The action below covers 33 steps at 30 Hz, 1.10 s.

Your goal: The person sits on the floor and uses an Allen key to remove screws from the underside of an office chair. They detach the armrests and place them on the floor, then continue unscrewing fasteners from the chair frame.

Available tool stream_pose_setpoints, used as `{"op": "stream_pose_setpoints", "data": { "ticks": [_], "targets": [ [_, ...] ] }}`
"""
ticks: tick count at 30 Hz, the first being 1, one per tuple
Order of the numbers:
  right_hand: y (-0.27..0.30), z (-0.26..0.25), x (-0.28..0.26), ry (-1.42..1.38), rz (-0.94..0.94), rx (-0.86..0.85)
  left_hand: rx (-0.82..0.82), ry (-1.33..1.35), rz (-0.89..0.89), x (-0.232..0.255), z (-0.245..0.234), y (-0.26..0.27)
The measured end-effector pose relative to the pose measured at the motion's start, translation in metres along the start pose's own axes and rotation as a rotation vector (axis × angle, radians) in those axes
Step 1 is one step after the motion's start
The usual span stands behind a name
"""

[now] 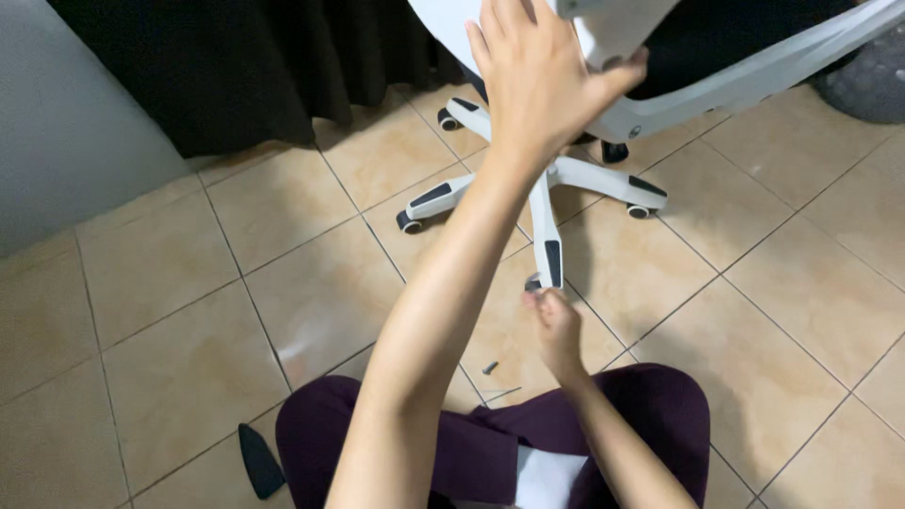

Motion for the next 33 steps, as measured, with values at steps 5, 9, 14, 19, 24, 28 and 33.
{"op": "stream_pose_setpoints", "data": {
  "ticks": [5,9,14,19,24,28,33],
  "targets": [
    [-0.106,-0.102,-0.2,-0.084,-0.448,0.166,0.109,0.236,0.033,0.031,-0.005,0.038],
    [-0.179,-0.105,-0.318,0.044,-0.599,0.053,-0.002,0.094,0.04,0.056,0.024,0.062],
    [-0.265,-0.067,-0.373,0.535,-0.881,0.071,-0.147,0.525,0.346,0.099,0.038,0.089],
    [-0.3,-0.073,-0.346,0.789,-0.948,0.2,-0.594,0.629,0.45,0.087,0.033,0.096],
    [-0.308,-0.117,-0.304,0.851,-0.849,0.265,0.011,0.668,-0.01,-0.085,-0.067,0.01],
    [-0.29,-0.105,-0.3,0.779,-0.9,0.32,0.166,0.941,-0.486,-0.226,-0.063,-0.078],
    [-0.298,-0.03,-0.298,0.27,-0.816,0.074,-0.127,0.757,-0.452,-0.24,0.003,-0.129]
  ]
}}
Point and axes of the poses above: each hand's wrist, its own y-axis away from the middle knuckle, its own z-axis out of the palm, x = y × z, the point moved 10 cm from there along -y, towards the middle knuckle, and after that the axes turned 15 degrees about -z, right-handed, at the moved point
